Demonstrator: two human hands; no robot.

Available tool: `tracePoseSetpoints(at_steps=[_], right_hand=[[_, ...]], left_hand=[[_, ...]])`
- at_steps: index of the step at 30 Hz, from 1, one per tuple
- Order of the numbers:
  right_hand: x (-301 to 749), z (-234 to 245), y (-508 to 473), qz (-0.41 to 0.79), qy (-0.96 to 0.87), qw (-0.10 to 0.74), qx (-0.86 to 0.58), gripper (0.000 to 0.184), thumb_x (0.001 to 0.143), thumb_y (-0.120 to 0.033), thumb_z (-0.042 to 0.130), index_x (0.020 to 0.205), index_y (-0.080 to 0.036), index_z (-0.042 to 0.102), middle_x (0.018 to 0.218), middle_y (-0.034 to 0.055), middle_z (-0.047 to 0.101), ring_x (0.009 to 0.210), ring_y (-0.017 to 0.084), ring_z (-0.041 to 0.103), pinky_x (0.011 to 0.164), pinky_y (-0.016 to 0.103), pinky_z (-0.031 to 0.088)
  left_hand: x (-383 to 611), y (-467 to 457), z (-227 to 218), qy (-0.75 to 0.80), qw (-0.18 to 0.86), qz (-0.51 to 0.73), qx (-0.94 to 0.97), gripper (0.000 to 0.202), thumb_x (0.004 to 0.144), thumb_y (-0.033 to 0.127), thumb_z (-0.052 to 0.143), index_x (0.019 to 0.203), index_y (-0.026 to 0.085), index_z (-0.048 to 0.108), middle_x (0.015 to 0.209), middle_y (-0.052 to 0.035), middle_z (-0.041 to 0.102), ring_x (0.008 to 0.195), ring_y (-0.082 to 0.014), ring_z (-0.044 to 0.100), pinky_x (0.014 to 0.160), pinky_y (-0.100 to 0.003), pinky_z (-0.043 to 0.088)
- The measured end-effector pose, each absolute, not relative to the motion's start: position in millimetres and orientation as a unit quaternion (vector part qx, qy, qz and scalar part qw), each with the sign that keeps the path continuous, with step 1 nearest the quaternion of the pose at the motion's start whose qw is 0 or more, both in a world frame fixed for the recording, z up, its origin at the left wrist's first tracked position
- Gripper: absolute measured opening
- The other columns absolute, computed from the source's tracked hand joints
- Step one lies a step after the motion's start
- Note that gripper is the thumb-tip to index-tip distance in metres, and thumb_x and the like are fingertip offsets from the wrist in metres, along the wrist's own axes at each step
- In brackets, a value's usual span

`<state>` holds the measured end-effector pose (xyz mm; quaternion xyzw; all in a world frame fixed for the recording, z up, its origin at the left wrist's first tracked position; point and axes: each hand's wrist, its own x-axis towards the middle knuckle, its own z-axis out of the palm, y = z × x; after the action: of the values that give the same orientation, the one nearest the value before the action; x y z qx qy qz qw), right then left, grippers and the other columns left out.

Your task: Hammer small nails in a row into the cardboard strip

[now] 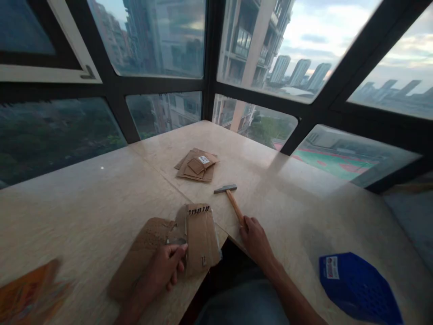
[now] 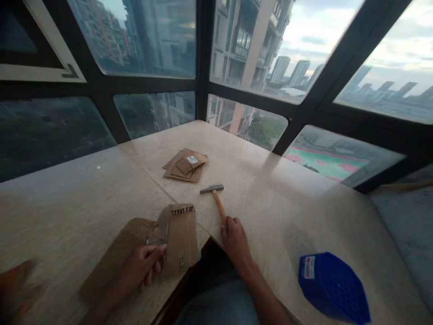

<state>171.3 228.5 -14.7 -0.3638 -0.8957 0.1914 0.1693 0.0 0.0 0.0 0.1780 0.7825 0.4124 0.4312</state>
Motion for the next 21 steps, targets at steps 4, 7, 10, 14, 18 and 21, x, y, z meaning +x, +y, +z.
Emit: tracePoseSetpoints(at_steps=[4,7,10,14,18,21], right_hand=[[173,-17,228,0.173,-0.901,0.170,-0.359,0.017,0.089,-0.015,0.048,0.097,-0.015,0.063,0.090,0.0120,0.060,0.082,0.024,0.060,0.076,0.034,0.049],[174,-16,228,0.159,-0.906,0.169,-0.355,0.017,0.089,-0.015,0.050,0.097,-0.014,0.064,0.091,0.0124,0.059,0.085,0.025,0.059,0.079,0.036,0.049],[175,-13,229,0.148,-0.910,0.164,-0.352,0.017,0.088,-0.016,0.052,0.097,-0.014,0.066,0.091,0.0124,0.058,0.085,0.026,0.059,0.080,0.037,0.049],[178,-9,230,0.133,-0.916,0.150,-0.348,0.016,0.089,-0.019,0.055,0.098,-0.015,0.068,0.092,0.0124,0.060,0.085,0.026,0.060,0.079,0.038,0.050],[182,-10,231,0.123,-0.919,0.138,-0.348,0.019,0.090,-0.021,0.057,0.106,-0.015,0.067,0.092,0.0115,0.061,0.084,0.025,0.062,0.078,0.037,0.051],[183,-8,228,0.098,-0.924,0.125,-0.348,0.025,0.090,-0.020,0.058,0.113,-0.012,0.065,0.094,0.0137,0.061,0.085,0.027,0.062,0.077,0.039,0.051]], left_hand=[[-1,-3,8,0.851,0.302,0.344,0.258,0.055,0.082,0.066,0.045,0.060,0.018,0.059,0.048,0.0000,0.056,0.038,-0.0135,0.049,0.041,-0.025,0.037],[-7,6,19,0.859,0.152,0.346,0.344,0.048,0.087,0.058,0.049,0.065,0.018,0.064,0.055,-0.0017,0.061,0.053,-0.0173,0.060,0.055,-0.028,0.045],[-22,29,20,0.830,-0.005,0.373,0.414,0.033,0.088,0.048,0.057,0.097,0.019,0.069,0.079,-0.0058,0.070,0.073,-0.0215,0.066,0.070,-0.033,0.052],[-48,66,7,0.788,-0.087,0.360,0.491,0.034,0.085,0.036,0.068,0.114,0.019,0.065,0.110,-0.0117,0.070,0.106,-0.0281,0.063,0.092,-0.044,0.051],[-63,81,-11,0.781,-0.031,0.357,0.512,0.035,0.081,0.027,0.072,0.115,0.020,0.066,0.109,-0.0089,0.072,0.106,-0.0267,0.063,0.094,-0.044,0.051],[-65,81,-20,0.775,0.014,0.384,0.501,0.035,0.083,0.024,0.070,0.117,0.022,0.065,0.104,-0.0058,0.073,0.103,-0.0237,0.065,0.094,-0.042,0.051]])
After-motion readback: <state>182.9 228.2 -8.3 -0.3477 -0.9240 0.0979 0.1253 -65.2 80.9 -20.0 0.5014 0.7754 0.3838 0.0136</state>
